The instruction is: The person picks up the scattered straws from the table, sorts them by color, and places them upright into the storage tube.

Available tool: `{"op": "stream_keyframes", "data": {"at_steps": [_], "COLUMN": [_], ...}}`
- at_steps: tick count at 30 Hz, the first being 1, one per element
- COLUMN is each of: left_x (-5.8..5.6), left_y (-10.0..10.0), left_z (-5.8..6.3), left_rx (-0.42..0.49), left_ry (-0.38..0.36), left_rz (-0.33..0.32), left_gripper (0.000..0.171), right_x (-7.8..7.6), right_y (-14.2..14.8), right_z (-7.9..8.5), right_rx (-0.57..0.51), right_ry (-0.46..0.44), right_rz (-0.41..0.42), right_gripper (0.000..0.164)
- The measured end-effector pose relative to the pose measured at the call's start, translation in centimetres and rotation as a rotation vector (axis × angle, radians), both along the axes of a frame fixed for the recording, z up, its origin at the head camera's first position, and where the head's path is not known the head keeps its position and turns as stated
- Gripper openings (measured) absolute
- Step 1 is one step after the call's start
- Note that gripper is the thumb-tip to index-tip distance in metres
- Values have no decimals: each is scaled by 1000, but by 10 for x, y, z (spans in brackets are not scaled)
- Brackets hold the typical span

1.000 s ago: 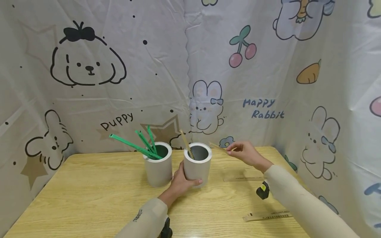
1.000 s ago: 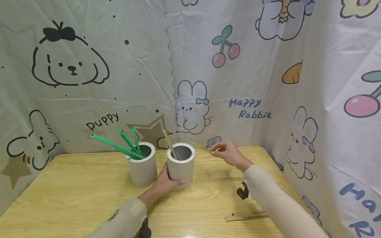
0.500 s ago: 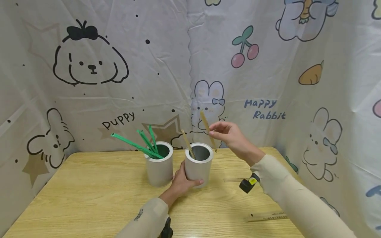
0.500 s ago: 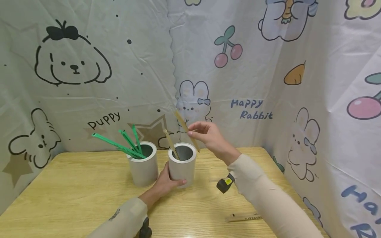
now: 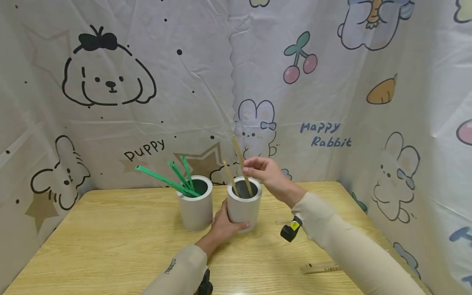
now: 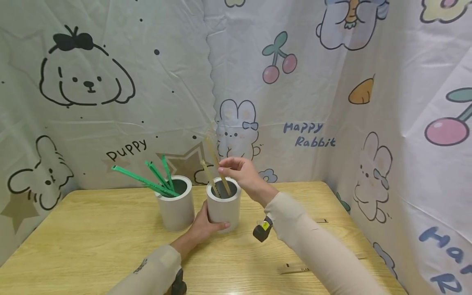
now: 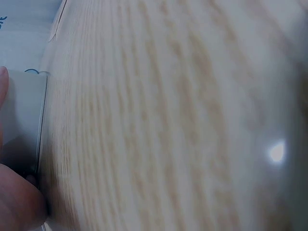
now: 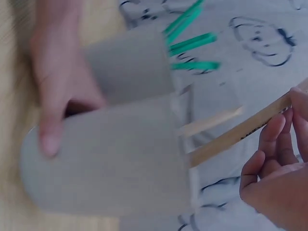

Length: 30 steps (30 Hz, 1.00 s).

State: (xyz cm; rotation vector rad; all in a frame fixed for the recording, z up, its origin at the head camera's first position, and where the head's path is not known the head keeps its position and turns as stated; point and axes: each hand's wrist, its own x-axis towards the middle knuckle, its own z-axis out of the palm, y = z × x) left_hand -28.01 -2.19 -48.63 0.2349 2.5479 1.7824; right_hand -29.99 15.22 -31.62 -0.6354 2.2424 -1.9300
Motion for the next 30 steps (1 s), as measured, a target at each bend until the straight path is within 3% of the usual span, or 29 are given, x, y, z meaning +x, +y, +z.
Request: {"op": "stream_keyframes", "data": {"at_steps": [2, 7, 19, 25, 30], "left_x": [1, 2, 0, -1, 0], "left_y": [0, 0, 1, 0, 0], "left_z": [0, 1, -1, 0, 0], "left_rx": [-1, -10, -9, -17, -20], "left_ry": [-3, -5, -8, 0, 1], "left_rz": [-2, -2, 7, 18, 20], "left_gripper": [110, 110, 110, 110, 110], "right_x": [-3, -9, -15, -16, -15], "right_y": [0, 4, 25, 56, 92], "right_z": [-10, -27, -38, -36, -44], "right_rx": [70, 222, 278, 295, 359], "right_ry": [-2, 51, 81, 57, 6], "right_rz": [-39, -113, -82, -113, -137], "right_gripper": [8, 20, 25, 29, 36]}}
